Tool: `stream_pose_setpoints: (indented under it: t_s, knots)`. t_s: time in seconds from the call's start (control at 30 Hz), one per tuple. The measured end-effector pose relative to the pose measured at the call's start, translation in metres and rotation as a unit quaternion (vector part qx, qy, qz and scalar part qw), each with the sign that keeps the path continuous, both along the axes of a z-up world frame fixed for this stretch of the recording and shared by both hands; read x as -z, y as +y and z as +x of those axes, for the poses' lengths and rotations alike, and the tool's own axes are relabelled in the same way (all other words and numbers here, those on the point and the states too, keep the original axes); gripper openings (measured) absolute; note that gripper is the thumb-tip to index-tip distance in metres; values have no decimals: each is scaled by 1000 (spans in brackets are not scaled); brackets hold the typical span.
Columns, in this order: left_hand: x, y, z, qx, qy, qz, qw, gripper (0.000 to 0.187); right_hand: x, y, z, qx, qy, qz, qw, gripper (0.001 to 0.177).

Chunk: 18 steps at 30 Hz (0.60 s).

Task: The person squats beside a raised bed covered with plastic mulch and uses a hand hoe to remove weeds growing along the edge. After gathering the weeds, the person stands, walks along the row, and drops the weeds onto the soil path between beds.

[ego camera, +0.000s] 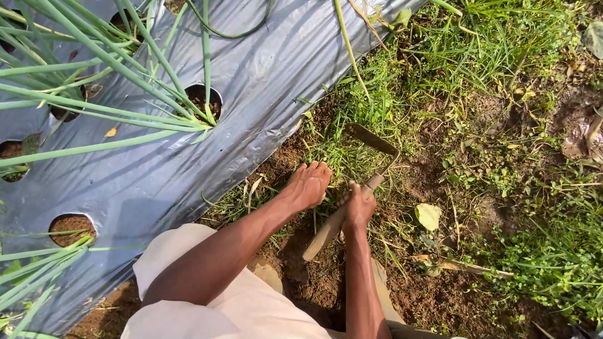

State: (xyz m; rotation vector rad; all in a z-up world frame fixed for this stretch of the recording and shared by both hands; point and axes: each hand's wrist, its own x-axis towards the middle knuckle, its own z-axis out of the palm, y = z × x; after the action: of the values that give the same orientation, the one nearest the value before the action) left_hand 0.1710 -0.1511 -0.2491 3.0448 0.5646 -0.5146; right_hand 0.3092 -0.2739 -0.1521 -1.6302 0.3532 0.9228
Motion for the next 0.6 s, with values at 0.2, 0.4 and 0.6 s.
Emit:
stream_pose_setpoints:
  t_s: [0.2, 0.4, 0.6]
  knots:
    - [-90, 10, 48, -89, -172, -104, 976, 30, -2, 13, -9, 96, -25, 18, 995, 14]
    - [-213, 18, 78, -157, -95, -117, 976, 56, 6, -1, -33, -15, -4, -29, 999, 16]
    - [-138, 29, 44, -212, -36, -173, 961, 57, -22, 13, 17, 124, -39, 69, 989, 12]
